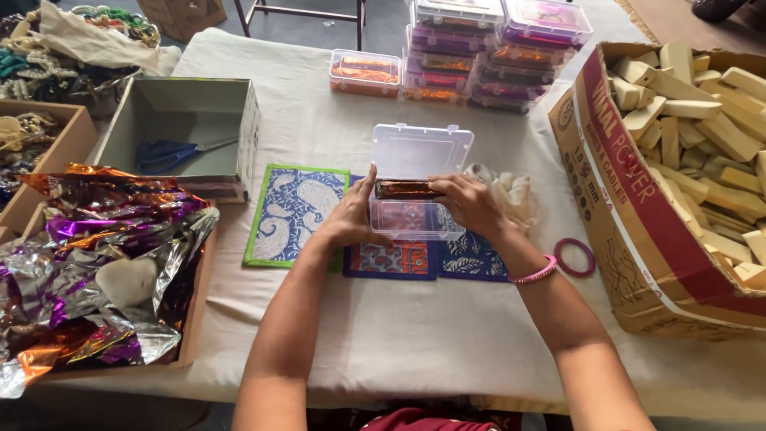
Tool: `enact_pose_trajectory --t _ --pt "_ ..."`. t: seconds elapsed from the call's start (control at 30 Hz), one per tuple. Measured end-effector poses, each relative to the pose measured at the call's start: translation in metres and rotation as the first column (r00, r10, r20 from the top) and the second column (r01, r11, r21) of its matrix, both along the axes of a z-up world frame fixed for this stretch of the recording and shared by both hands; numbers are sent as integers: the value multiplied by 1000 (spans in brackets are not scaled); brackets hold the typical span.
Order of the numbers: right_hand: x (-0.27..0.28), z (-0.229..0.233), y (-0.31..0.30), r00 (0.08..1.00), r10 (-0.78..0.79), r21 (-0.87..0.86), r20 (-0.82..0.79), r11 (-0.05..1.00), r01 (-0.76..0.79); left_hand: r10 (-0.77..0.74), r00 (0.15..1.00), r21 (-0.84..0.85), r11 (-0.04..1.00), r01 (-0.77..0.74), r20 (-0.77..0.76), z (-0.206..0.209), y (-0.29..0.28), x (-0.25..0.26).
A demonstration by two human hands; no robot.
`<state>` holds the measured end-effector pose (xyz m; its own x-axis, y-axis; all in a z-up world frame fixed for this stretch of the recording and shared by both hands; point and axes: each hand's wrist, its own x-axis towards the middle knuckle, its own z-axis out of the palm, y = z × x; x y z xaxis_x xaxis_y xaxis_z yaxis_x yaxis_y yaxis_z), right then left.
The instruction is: Cleaning wooden blocks and wrapping them in foil.
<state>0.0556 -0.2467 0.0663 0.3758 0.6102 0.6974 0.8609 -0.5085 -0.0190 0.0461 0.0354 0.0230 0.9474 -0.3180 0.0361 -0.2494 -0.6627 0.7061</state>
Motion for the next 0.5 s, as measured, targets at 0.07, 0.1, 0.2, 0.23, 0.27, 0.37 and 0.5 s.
enact_pose_trajectory --t 0.07,0.1,0.2,0.23,0.27,0.37,0.5 --pt "9 2 6 985 -3 -14 -173 1000 0 13 1000 4 1000 -13 -1 2 2 0" --pt "13 3 8 940 -9 -28 -341 1000 -1 -22 999 -28 999 23 32 0 3 1" --pt "31 -9 9 840 -11 -61 -543 998 -26 -78 995 -155 984 87 65 -9 9 7" --pt "38 -14 8 810 -7 -80 -587 996 -49 -96 993 -251 962 109 66 -12 11 9" --pt "40 -14 8 810 -11 -80 -586 996 -44 -100 993 -251 961 114 67 -14 10 11" --pt "46 -11 9 773 -23 -99 -634 994 -52 -40 997 -377 926 10 -72 -23 8 11" --pt "46 0 14 686 -86 -141 -722 990 -24 264 802 -168 964 -205 535 -28 -5 5"
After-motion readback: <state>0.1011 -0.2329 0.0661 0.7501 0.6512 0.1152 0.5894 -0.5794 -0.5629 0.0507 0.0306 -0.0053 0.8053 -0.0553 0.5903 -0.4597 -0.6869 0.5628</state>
